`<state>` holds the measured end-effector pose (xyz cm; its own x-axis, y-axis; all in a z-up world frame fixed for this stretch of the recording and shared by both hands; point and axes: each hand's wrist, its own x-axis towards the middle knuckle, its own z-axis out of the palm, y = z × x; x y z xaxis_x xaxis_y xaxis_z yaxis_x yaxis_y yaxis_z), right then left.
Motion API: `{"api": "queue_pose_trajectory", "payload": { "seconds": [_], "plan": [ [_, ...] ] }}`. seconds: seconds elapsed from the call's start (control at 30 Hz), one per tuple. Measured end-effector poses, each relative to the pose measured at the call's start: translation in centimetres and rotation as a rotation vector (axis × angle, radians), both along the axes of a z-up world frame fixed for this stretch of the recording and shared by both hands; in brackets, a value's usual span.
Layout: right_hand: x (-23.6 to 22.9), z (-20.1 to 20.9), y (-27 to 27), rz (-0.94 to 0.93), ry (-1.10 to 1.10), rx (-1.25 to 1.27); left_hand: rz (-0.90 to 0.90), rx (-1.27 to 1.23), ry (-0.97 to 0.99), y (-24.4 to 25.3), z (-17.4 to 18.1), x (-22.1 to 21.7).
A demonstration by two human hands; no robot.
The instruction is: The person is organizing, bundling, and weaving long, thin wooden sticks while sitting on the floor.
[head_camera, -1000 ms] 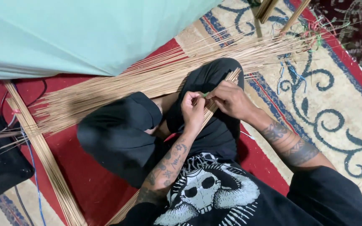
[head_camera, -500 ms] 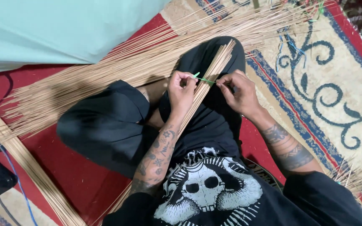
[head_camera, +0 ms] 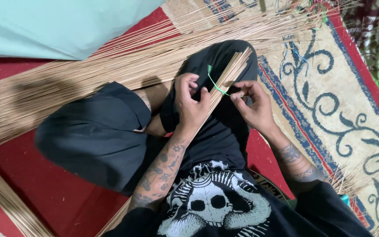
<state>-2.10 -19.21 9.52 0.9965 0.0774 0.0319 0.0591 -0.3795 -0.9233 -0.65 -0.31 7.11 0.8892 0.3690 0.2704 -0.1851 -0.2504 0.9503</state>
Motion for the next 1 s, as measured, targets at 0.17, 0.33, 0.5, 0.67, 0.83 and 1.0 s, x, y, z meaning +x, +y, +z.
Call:
{"api": "queue_pose_trajectory", "payload": {
  "seconds": [0.17, 0.33, 0.5, 0.67, 0.83, 1.0],
  "plan": [
    [0.6, 1.0, -0.1, 0.038, 0.053, 0.034, -0.294, 0.323, -0.191, -1.1, -0.3, -1.2],
    [3.5, 2.6, 0.1, 0.235, -0.071, -0.198, -0.323, 0.466, -0.232, -0.7, 0.3, -1.2],
    [6.6, 5.5, 1.8, 0.631, -0.459, -0.798, -0.326, 0.556, -0.181, -1.1, 1.3, -1.6],
    [7.6, 4.0, 0.2, 0.752, -0.382, -0.801, -0.339, 0.533, 0.117, -2.7, 1.8, -3.4],
    [7.2, 4.4, -0.8, 0.731, -0.361, -0.663, -0.320, 0.821, -0.044, -2.2, 1.3, -3.4],
    [5.2, 3.9, -1.5, 0.658, -0.321, -0.543, -0.431, 0.925, -0.165, -0.8, 0.6, -5.1]
  ]
}}
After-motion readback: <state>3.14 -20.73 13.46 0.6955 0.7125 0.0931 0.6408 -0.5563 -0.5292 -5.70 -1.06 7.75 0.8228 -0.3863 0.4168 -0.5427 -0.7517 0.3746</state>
